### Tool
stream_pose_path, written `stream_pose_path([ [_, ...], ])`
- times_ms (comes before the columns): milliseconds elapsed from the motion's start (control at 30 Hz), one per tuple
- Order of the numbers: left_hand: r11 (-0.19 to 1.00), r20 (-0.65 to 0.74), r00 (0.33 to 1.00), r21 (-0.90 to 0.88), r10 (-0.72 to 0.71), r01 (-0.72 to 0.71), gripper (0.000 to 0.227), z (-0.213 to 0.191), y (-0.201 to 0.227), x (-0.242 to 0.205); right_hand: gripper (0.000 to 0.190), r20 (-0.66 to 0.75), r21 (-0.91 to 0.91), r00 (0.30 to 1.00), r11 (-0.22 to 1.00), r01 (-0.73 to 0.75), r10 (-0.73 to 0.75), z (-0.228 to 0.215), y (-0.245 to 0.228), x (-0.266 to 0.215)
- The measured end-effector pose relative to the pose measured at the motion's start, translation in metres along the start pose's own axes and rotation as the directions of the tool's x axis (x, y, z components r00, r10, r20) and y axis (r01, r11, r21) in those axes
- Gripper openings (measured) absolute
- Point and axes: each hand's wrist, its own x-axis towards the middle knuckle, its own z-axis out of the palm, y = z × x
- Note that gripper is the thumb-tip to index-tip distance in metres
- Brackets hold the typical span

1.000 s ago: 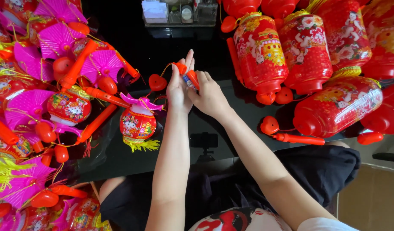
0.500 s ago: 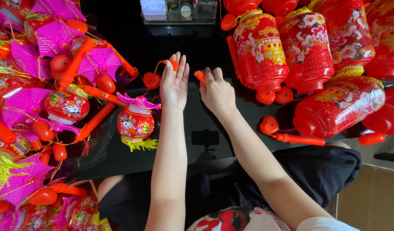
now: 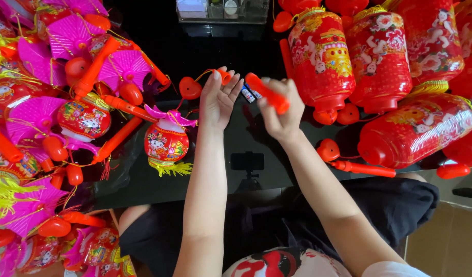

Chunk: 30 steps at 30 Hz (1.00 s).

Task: Assembling small decorative lanterns by attaching plastic handles and inspecting the final product.

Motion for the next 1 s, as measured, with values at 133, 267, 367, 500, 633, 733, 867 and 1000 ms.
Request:
stream_pose_path([
  [133, 0.999, 0.006, 1.0, 0.025, -0.02, 0.02, 0.04, -0.014, -0.002, 0.002, 0.026, 0.066, -0.047, 0.984, 0.985, 0.167, -0.164, 0.015, 0.009, -0.022],
  [267, 1.0, 0.044, 0.999, -0.002, 0.001, -0.001, 0.039, -0.002, 0.005, -0.005, 0.02, 0.112, -0.134, 0.955, 0.948, 0.288, -0.275, 0.023, 0.003, -0.017],
  [367, 1.0, 0.03, 1.0, -0.001, -0.004, 0.004, 0.04, 0.002, 0.009, -0.007, 0.019, 0.118, -0.177, 0.948, 0.934, 0.311, -0.294, 0.023, -0.001, -0.011],
  [500, 1.0, 0.042, 0.999, -0.002, -0.004, 0.004, 0.039, 0.0, 0.011, -0.007, 0.019, 0.113, -0.196, 0.953, 0.934, 0.299, -0.281, 0.022, -0.002, -0.013],
  [633, 0.999, 0.059, 0.998, 0.025, -0.025, 0.024, 0.038, 0.003, 0.013, -0.009, 0.017, 0.081, -0.184, 0.964, 0.947, 0.265, -0.254, 0.021, 0.003, -0.02],
  [733, 0.999, 0.054, 0.998, 0.021, -0.026, 0.025, 0.042, 0.003, 0.011, -0.009, 0.014, 0.086, -0.204, 0.977, 0.957, 0.208, -0.194, 0.019, -0.003, -0.018],
  [867, 1.0, 0.051, 0.999, 0.021, -0.012, 0.011, 0.044, 0.005, 0.014, -0.011, 0.016, 0.112, -0.232, 0.986, 0.961, 0.148, -0.125, 0.019, -0.01, -0.013],
  [1000, 0.999, 0.051, 0.999, 0.036, 0.007, -0.009, 0.045, 0.003, 0.013, -0.008, 0.026, 0.135, -0.233, 0.989, 0.969, 0.083, -0.052, 0.018, -0.018, -0.007],
])
